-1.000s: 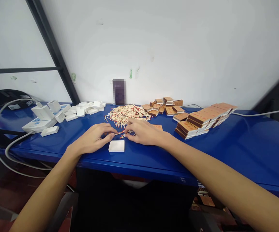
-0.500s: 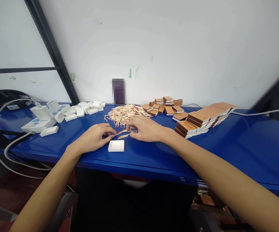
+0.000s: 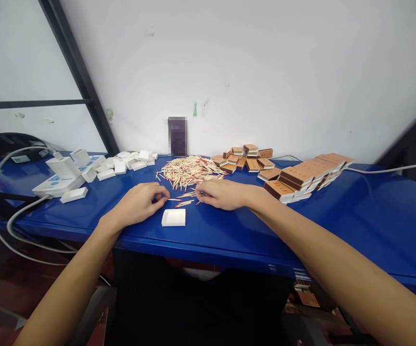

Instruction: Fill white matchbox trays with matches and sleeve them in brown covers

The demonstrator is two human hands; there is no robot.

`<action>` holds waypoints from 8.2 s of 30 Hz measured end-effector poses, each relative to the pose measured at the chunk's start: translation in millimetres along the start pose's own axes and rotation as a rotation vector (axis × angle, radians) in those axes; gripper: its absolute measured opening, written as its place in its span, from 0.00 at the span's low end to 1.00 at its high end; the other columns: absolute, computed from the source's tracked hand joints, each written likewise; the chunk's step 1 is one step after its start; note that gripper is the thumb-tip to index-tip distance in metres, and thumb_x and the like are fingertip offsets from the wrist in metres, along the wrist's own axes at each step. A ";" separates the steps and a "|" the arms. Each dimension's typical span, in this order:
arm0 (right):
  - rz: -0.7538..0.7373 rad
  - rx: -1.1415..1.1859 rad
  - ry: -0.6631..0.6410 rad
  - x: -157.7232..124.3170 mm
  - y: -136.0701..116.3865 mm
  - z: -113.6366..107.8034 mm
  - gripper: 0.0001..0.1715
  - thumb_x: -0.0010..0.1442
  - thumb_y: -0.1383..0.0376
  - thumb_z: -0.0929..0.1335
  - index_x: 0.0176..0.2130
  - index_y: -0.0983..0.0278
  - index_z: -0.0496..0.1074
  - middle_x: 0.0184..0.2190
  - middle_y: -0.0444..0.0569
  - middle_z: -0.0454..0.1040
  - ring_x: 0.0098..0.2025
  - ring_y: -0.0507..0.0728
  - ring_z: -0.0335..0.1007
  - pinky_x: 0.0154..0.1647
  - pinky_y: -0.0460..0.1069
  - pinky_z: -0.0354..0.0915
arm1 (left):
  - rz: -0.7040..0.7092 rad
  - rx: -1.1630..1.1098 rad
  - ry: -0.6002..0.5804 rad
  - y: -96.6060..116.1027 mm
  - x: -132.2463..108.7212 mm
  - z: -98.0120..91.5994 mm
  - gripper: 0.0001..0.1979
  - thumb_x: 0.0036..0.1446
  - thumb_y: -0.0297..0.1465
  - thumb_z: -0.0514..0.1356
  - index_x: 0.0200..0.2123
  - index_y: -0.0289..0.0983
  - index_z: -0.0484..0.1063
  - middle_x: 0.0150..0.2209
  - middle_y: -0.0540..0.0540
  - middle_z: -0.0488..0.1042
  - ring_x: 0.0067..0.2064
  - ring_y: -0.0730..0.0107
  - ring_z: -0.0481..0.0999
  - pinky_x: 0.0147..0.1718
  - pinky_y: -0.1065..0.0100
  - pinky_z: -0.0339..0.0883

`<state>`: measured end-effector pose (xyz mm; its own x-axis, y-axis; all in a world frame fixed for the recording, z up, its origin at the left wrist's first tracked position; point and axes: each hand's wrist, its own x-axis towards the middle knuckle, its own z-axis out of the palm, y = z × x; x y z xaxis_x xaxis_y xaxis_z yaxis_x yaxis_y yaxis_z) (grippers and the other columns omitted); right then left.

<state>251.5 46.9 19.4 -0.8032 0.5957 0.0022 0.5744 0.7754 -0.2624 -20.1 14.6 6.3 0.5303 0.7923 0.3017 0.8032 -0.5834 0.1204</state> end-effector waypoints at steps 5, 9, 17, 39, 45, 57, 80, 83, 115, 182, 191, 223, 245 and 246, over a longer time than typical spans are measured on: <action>0.000 -0.024 -0.009 -1.7 -3.6 1.6 0.14 0.70 0.59 0.56 0.39 0.63 0.66 0.35 0.50 0.69 0.33 0.55 0.62 0.36 0.50 0.58 | 0.060 -0.025 -0.010 -0.2 -0.2 1.3 0.12 0.60 0.25 0.55 0.42 0.40 0.76 0.33 0.48 0.73 0.37 0.65 0.73 0.36 0.66 0.63; 0.015 0.006 0.026 -1.6 -7.8 1.6 0.15 0.71 0.58 0.55 0.39 0.62 0.63 0.36 0.51 0.68 0.34 0.55 0.62 0.37 0.51 0.59 | 0.130 -0.049 0.001 1.4 -1.4 1.7 0.16 0.62 0.24 0.53 0.47 0.41 0.77 0.38 0.46 0.72 0.42 0.65 0.72 0.41 0.66 0.65; 0.053 -0.070 0.241 13.5 -14.7 19.9 0.12 0.71 0.60 0.56 0.37 0.62 0.61 0.34 0.49 0.69 0.33 0.55 0.61 0.35 0.50 0.55 | 0.062 -0.048 0.009 0.6 1.3 1.3 0.12 0.60 0.23 0.54 0.39 0.39 0.78 0.35 0.46 0.73 0.36 0.66 0.72 0.37 0.66 0.64; 0.169 -0.244 0.285 11.0 -11.8 14.8 0.05 0.62 0.67 0.63 0.36 0.63 0.69 0.40 0.52 0.76 0.41 0.59 0.68 0.37 0.51 0.55 | 0.005 -0.051 0.028 3.6 0.8 -0.5 0.17 0.58 0.22 0.50 0.35 0.36 0.79 0.38 0.45 0.80 0.41 0.61 0.77 0.47 0.60 0.67; 0.170 -0.238 0.234 11.5 -13.8 14.6 0.08 0.65 0.65 0.62 0.35 0.63 0.68 0.37 0.51 0.75 0.37 0.57 0.67 0.34 0.51 0.53 | 0.054 -0.061 0.021 3.5 0.5 0.0 0.15 0.60 0.23 0.51 0.40 0.36 0.78 0.40 0.44 0.79 0.42 0.62 0.77 0.47 0.61 0.68; 0.083 -0.192 0.252 15.4 -14.2 16.5 0.09 0.68 0.65 0.59 0.36 0.62 0.64 0.33 0.49 0.71 0.33 0.56 0.62 0.33 0.50 0.51 | 0.082 -0.016 0.019 4.9 -1.0 -0.1 0.14 0.60 0.24 0.54 0.42 0.39 0.78 0.41 0.46 0.77 0.45 0.62 0.74 0.45 0.62 0.68; 0.073 -0.155 0.271 30.8 -16.8 22.4 0.11 0.68 0.64 0.61 0.40 0.63 0.72 0.35 0.51 0.76 0.38 0.57 0.69 0.37 0.49 0.55 | 0.002 0.060 0.027 1.7 0.6 3.7 0.12 0.60 0.27 0.54 0.40 0.40 0.78 0.41 0.46 0.78 0.46 0.59 0.75 0.46 0.60 0.69; 0.077 -0.153 0.263 29.5 -16.6 21.9 0.11 0.68 0.64 0.61 0.39 0.63 0.71 0.35 0.51 0.76 0.37 0.57 0.68 0.37 0.49 0.54 | -0.003 0.060 0.028 1.9 0.4 3.7 0.12 0.60 0.27 0.54 0.40 0.40 0.78 0.41 0.46 0.78 0.46 0.59 0.76 0.46 0.61 0.69; 0.147 -0.088 0.303 25.2 -2.2 23.8 0.07 0.65 0.64 0.64 0.36 0.63 0.71 0.28 0.45 0.71 0.28 0.52 0.61 0.30 0.47 0.50 | 0.032 -0.034 0.037 4.0 1.1 1.5 0.10 0.61 0.27 0.55 0.42 0.38 0.75 0.33 0.48 0.77 0.37 0.62 0.74 0.37 0.64 0.64; 0.013 -0.015 0.172 44.8 -11.9 3.3 0.10 0.61 0.66 0.68 0.34 0.64 0.81 0.31 0.49 0.80 0.34 0.55 0.72 0.37 0.49 0.64 | -0.193 -0.291 0.200 0.3 -17.2 -24.4 0.14 0.69 0.41 0.46 0.32 0.40 0.52 0.27 0.53 0.61 0.28 0.69 0.62 0.30 0.65 0.54; -0.006 0.089 0.150 25.2 -27.4 1.7 0.15 0.64 0.58 0.67 0.38 0.63 0.81 0.34 0.50 0.79 0.34 0.55 0.70 0.37 0.50 0.62 | -0.017 -0.429 0.123 9.1 -20.8 -28.9 0.11 0.67 0.37 0.50 0.33 0.39 0.56 0.26 0.55 0.58 0.26 0.74 0.56 0.27 0.69 0.52; 0.132 0.206 0.109 23.4 -20.8 3.9 0.07 0.54 0.69 0.69 0.34 0.66 0.77 0.27 0.45 0.75 0.27 0.51 0.67 0.28 0.46 0.61 | -0.185 -0.430 0.232 15.6 -9.2 3.0 0.19 0.64 0.35 0.37 0.33 0.40 0.65 0.21 0.51 0.60 0.25 0.66 0.60 0.28 0.65 0.52; 0.150 -0.035 0.117 31.4 -30.3 -4.0 0.05 0.50 0.73 0.70 0.30 0.68 0.77 0.22 0.43 0.71 0.25 0.49 0.62 0.28 0.45 0.56 | 0.044 -0.368 -0.206 13.5 -10.6 -14.2 0.17 0.57 0.44 0.62 0.44 0.39 0.73 0.28 0.53 0.66 0.28 0.72 0.65 0.30 0.70 0.57; 0.157 -0.032 0.110 31.8 -31.3 -4.9 0.06 0.50 0.74 0.69 0.31 0.68 0.77 0.22 0.43 0.71 0.25 0.49 0.62 0.28 0.45 0.56 | 0.052 -0.351 -0.211 13.6 -10.7 -14.2 0.18 0.54 0.44 0.64 0.44 0.39 0.73 0.28 0.54 0.66 0.28 0.72 0.65 0.30 0.70 0.56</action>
<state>208.8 42.6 32.4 -0.6821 0.7280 0.0699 0.6974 0.6762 -0.2375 -18.7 -4.4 18.1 0.6407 0.7584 0.1199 0.6521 -0.6200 0.4363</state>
